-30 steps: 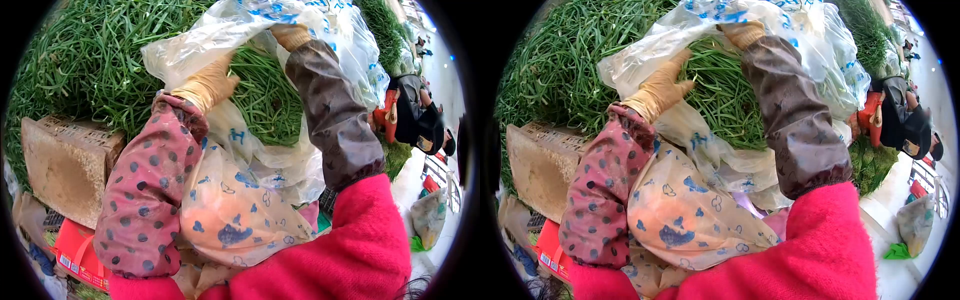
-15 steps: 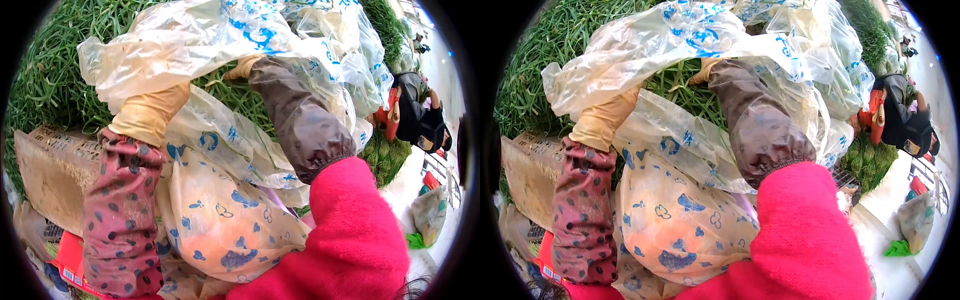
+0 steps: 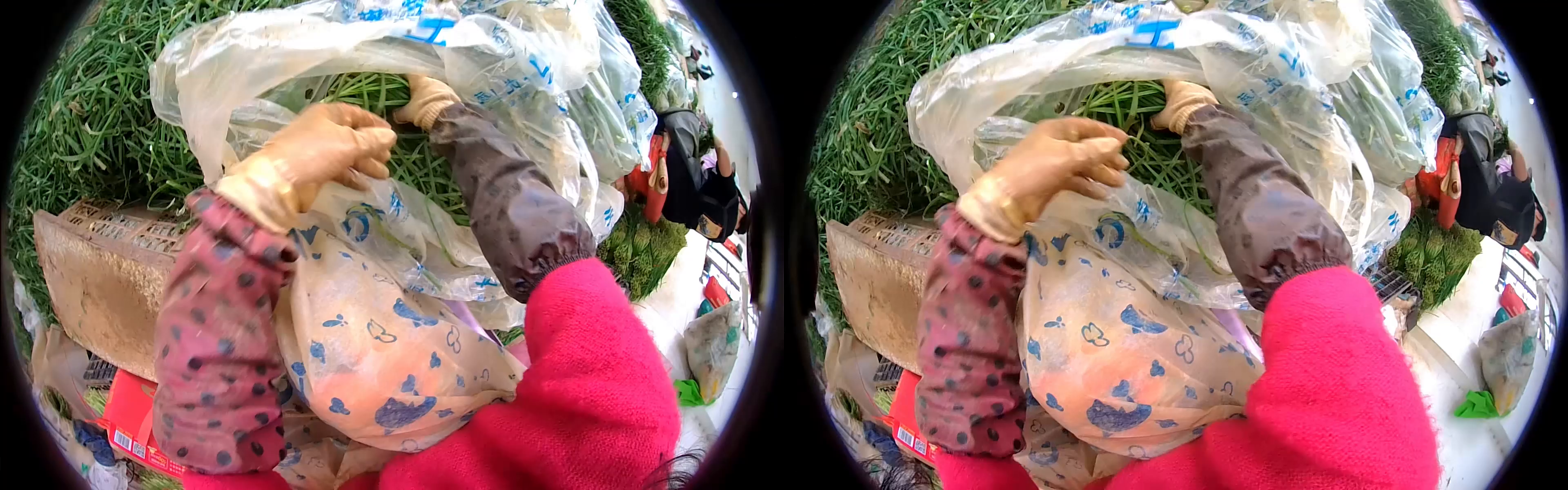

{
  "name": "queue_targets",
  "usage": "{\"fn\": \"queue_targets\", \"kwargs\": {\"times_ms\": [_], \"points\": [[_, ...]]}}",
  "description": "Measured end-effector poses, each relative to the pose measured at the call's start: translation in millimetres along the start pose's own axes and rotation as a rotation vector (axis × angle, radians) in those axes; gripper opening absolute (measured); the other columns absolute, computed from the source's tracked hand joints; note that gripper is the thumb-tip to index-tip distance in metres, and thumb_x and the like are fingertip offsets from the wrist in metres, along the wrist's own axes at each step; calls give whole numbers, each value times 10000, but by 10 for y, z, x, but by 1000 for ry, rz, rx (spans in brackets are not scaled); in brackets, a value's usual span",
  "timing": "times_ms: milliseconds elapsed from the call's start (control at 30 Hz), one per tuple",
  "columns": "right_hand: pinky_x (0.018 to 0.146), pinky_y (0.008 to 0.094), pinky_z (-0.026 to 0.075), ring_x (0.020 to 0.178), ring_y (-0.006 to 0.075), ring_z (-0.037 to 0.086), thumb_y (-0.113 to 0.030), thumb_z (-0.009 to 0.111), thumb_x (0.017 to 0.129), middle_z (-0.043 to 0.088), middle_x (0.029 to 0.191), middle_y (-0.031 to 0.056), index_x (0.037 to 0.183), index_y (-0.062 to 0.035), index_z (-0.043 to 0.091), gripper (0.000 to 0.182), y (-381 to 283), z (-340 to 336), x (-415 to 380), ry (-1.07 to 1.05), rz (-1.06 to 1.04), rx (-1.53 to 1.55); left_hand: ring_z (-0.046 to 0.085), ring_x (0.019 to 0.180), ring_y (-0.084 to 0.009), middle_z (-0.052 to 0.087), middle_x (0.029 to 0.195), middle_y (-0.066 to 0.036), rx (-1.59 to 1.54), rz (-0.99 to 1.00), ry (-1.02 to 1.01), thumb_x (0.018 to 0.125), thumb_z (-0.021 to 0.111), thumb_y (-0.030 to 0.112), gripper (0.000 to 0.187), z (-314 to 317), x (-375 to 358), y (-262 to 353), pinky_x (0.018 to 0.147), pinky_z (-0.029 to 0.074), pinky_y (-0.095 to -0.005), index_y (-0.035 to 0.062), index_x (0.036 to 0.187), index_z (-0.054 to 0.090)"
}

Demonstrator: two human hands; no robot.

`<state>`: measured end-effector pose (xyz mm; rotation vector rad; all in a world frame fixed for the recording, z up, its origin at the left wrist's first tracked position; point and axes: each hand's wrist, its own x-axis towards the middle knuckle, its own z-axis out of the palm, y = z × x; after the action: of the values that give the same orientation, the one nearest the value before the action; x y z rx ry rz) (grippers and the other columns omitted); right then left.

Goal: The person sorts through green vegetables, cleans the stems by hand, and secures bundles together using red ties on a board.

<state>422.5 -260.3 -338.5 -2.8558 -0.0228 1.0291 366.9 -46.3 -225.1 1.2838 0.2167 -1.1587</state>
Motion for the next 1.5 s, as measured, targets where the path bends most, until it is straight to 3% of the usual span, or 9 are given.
{"fn": "queue_targets", "kwargs": {"times_ms": [133, 300, 533, 633, 800, 900, 967, 1267, 1500], "points": [[824, 373, 526, 960, 338, 643, -175, 784, 674, 664, 1041, 174, 1162, -69, 566, 545, 142, 277, -364, 350, -219, 269, 626, 929, -229, 612, 1061, -145, -222, -136, 168, 859, 702, 356, 525, 28, 500, -585, 755, 558, -370, -12, 1191, 532], [784, 446, 462, 875, 357, 607, -209, 814, 584, 633, 932, 162, 1102, -50, 564, 596, 87, 737, -739, 644, -399, 168, 540, 1096, -274, 601, 1180, -54, -741, 139, 277, 718, 840, 336, 667, 144, 845, -980, 902, 427, -516, 70, 1247, 533], [979, 434, 412, 1208, 363, 486, -251, 776, 655, 408, 1374, 221, 1414, -51, 294, 921, -59, 547, -1225, 152, -306, -257, 587, 977, -231, 615, 1131, -131, -532, 210, 721, 670, 825, 88, 641, 30, 1355, -1553, 865, 463, -326, -63, 1211, 517], [852, 386, 504, 1030, 318, 625, -318, 728, 738, 629, 1112, 196, 1336, -50, 442, 716, -201, -296, -1321, -314, -22, -239, 588, 973, -233, 617, 1123, -134, -718, 148, 639, 680, 816, 86, 617, 149, 1067, -1273, 867, 457, -318, -63, 1206, 532], [760, 368, 503, 816, 277, 665, -396, 564, 899, 689, 849, 128, 1075, -42, 659, 407, -311, -496, -920, 115, -223, 103, 612, 923, -250, 623, 1091, -125, -623, 212, 699, 706, 785, 39, 612, 69, 1218, -1375, 762, 525, -378, -12, 1239, 488], [837, 411, 500, 949, 343, 640, -425, 520, 889, 677, 1020, 133, 1209, -196, 597, 401, -408, -225, -320, 86, -143, -154, 624, 927, -282, 614, 1090, -144, -739, 246, 616, 729, 763, 13, 627, 93, 1184, -1370, 702, 564, -433, -3, 1266, 439], [849, 411, 486, 968, 360, 624, -260, 556, 850, 659, 1046, 191, 1050, -65, 660, 299, -523, 1, 100, 74, -190, -177, 622, 943, -287, 611, 1103, -148, -684, 229, 601, 735, 764, 19, 620, 73, 1145, -1324, 699, 564, -437, -1, 1264, 441], [900, 433, 497, 1046, 319, 618, -447, 564, 865, 649, 1106, 173, 1138, -63, 646, 478, -299, 373, 171, 303, -146, -13, 630, 913, -261, 631, 1045, -116, -702, 238, 646, 748, 753, -30, 545, 99, 1256, -1409, 718, 555, -399, 31, 1218, 483], [929, 411, 471, 1100, 353, 584, -614, 481, 877, 610, 1197, 183, 1293, -107, 536, 659, -237, 208, -295, 119, -503, 85, 636, 916, -243, 634, 1057, -99, -768, 258, 581, 789, 708, -45, 448, 115, 1163, -1418, 768, 557, -377, 37, 1190, 526]]}}
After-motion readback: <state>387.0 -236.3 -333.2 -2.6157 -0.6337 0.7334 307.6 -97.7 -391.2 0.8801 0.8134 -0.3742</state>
